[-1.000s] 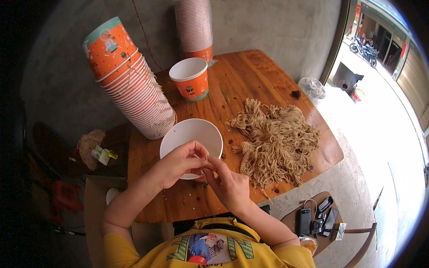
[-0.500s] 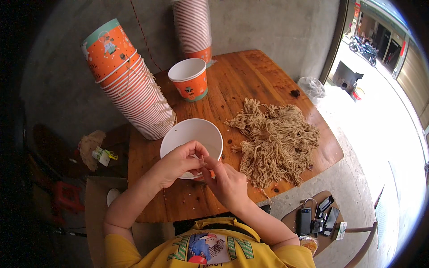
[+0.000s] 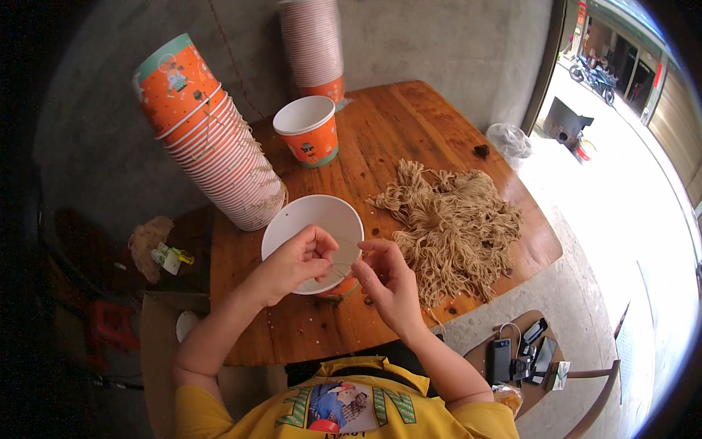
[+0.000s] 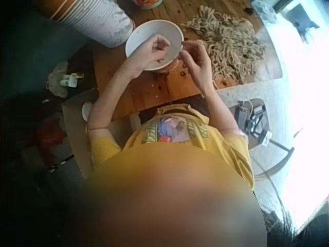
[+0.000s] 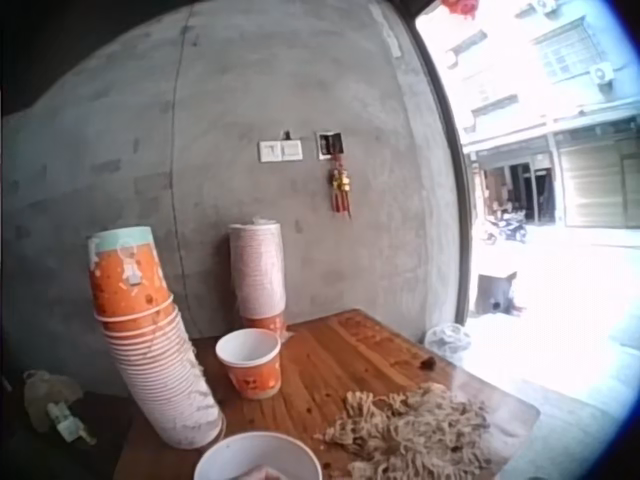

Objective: Manually sorting and packaging shredded ginger into paper cups.

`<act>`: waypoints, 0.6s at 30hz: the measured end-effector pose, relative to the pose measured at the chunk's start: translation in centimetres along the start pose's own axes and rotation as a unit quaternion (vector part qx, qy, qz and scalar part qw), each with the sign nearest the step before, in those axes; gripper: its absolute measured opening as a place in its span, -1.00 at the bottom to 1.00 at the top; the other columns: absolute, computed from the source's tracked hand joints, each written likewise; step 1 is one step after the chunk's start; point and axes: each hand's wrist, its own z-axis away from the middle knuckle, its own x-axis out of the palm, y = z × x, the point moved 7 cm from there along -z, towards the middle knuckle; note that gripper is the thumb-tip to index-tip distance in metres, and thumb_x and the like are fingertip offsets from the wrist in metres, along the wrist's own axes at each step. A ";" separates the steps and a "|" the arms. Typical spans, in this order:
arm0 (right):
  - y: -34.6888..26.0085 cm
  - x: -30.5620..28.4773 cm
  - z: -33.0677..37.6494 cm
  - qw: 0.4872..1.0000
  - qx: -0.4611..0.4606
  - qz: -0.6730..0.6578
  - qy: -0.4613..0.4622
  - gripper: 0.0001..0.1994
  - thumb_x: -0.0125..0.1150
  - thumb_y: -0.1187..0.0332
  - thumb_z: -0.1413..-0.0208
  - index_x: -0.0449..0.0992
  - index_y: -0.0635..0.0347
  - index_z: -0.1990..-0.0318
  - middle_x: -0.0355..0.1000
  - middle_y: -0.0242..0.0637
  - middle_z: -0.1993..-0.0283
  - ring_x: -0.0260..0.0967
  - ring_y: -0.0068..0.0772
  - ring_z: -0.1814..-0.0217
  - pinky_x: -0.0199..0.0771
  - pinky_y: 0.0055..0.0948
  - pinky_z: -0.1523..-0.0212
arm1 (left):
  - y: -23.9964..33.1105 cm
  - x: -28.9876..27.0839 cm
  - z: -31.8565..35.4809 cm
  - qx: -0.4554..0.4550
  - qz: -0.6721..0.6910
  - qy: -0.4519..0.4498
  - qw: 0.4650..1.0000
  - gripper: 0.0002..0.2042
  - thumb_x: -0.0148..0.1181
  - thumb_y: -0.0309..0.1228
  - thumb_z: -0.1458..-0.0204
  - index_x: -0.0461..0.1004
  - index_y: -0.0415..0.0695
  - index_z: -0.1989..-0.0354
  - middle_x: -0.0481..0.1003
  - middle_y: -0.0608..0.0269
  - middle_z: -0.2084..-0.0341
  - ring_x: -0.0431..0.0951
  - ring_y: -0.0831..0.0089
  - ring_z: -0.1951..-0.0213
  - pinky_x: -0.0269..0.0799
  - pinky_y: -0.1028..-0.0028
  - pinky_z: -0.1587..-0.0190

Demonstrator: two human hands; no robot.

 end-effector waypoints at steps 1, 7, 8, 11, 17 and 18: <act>-0.2 0.0 0.0 1.000 0.000 0.000 0.001 -0.71 0.22 0.40 -0.18 0.38 0.20 -0.02 0.43 -0.41 0.35 0.30 -0.74 0.45 0.33 -0.67 0.50 | 0.2 -0.2 0.1 0.047 -0.061 0.019 0.997 -0.79 0.07 -0.64 -0.08 0.31 -0.20 0.11 0.35 0.35 0.34 0.39 0.64 0.31 0.41 0.58 0.21; -2.4 1.4 0.1 0.945 -0.155 0.287 -0.026 -0.72 0.37 0.33 -0.03 0.51 0.16 0.11 0.30 -0.31 0.36 0.27 -0.52 0.48 0.34 -0.49 0.46 | 3.3 1.4 2.2 0.243 -0.311 0.108 0.913 -0.74 0.09 -0.64 -0.06 0.28 -0.19 0.08 0.36 0.19 0.31 0.45 0.33 0.29 0.45 0.35 0.21; -2.3 1.5 0.1 0.945 -0.154 0.288 -0.025 -0.72 0.37 0.33 -0.03 0.51 0.16 0.11 0.30 -0.31 0.36 0.27 -0.52 0.48 0.34 -0.49 0.46 | 4.3 2.1 3.0 0.322 -0.405 0.138 0.844 -0.71 0.12 -0.64 -0.03 0.28 -0.18 0.08 0.35 0.13 0.29 0.46 0.22 0.27 0.45 0.30 0.19; -1.6 1.3 0.0 0.951 -0.151 0.266 -0.041 -0.76 0.34 0.39 -0.05 0.51 0.18 0.13 0.32 -0.30 0.34 0.30 -0.52 0.46 0.37 -0.50 0.45 | 5.1 4.0 3.7 0.427 -0.493 0.130 0.746 -0.66 0.16 -0.67 0.01 0.25 -0.17 0.07 0.35 0.08 0.29 0.46 0.11 0.26 0.45 0.26 0.23; -0.7 1.5 -0.3 0.987 -0.066 0.141 -0.039 -0.82 0.30 0.48 -0.08 0.51 0.23 0.15 0.33 -0.34 0.34 0.37 -0.58 0.39 0.44 -0.58 0.38 | 4.1 2.9 3.3 0.395 -0.416 0.130 0.809 -0.69 0.13 -0.70 -0.04 0.23 -0.18 0.08 0.35 0.08 0.31 0.49 0.18 0.28 0.47 0.31 0.25; -0.9 1.5 -0.2 0.987 -0.068 0.137 -0.043 -0.83 0.29 0.48 -0.09 0.52 0.24 0.16 0.33 -0.35 0.34 0.38 -0.60 0.38 0.44 -0.60 0.38 | 3.9 2.7 3.1 0.373 -0.394 0.127 0.830 -0.69 0.12 -0.71 -0.04 0.23 -0.18 0.08 0.35 0.08 0.31 0.49 0.21 0.28 0.47 0.32 0.24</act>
